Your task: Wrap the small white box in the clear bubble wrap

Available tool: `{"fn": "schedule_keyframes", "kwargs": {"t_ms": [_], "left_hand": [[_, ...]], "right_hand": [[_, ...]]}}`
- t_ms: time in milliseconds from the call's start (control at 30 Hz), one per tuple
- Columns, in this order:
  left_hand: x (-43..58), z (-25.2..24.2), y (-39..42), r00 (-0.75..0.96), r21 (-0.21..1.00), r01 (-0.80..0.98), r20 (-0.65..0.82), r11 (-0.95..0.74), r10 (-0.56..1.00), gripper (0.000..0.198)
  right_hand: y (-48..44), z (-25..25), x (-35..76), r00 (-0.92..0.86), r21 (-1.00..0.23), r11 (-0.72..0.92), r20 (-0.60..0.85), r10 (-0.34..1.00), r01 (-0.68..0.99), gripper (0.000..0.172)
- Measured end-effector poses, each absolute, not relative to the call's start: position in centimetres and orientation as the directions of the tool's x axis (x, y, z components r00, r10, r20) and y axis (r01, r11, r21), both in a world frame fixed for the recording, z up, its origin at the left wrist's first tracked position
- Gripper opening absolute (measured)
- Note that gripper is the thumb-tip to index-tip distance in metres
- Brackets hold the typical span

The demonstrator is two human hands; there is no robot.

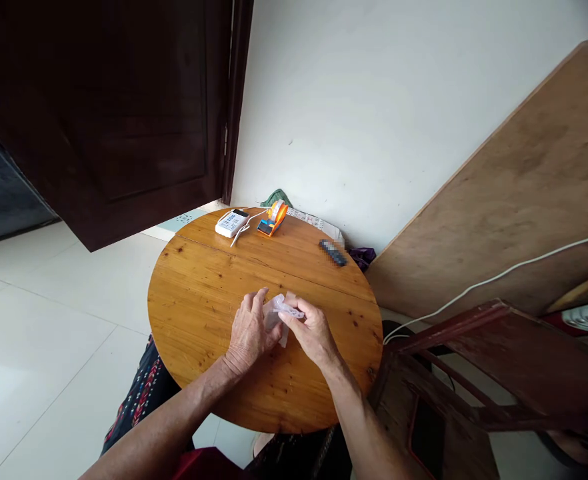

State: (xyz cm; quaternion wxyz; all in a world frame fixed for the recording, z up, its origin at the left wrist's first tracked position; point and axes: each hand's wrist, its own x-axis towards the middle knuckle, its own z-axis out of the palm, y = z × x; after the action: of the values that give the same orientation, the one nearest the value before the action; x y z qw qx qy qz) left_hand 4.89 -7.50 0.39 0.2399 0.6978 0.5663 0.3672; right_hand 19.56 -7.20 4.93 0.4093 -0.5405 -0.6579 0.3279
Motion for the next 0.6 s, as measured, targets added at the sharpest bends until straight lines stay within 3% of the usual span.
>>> {"fn": "schedule_keyframes", "kwargs": {"t_ms": [67, 267, 467, 600], "left_hand": [[4.8, 0.3, -7.2, 0.147, 0.764, 0.592, 0.21, -0.256, 0.967, 0.068], [3.4, 0.3, -6.2, 0.356, 0.773, 0.54, 0.149, -0.333, 0.923, 0.034], [0.5, -0.1, -5.9, 0.605, 0.745, 0.39, 0.235, -0.541, 0.761, 0.069], [1.1, -0.6, -5.8, 0.565, 0.702, 0.45, 0.255, -0.552, 0.785, 0.061]], "right_hand": [[-8.3, 4.4, 19.2, -0.078, -0.848, 0.251, 0.244, 0.967, 0.466, 0.013], [-11.4, 1.6, 18.5, -0.038, -0.774, 0.364, 0.404, 0.914, 0.518, 0.02], [-12.0, -0.4, 19.2, -0.197, -0.662, 0.507, 0.487, 0.851, 0.551, 0.031], [-11.2, -1.2, 19.6, -0.205, -0.614, 0.515, 0.504, 0.839, 0.597, 0.039]]}}
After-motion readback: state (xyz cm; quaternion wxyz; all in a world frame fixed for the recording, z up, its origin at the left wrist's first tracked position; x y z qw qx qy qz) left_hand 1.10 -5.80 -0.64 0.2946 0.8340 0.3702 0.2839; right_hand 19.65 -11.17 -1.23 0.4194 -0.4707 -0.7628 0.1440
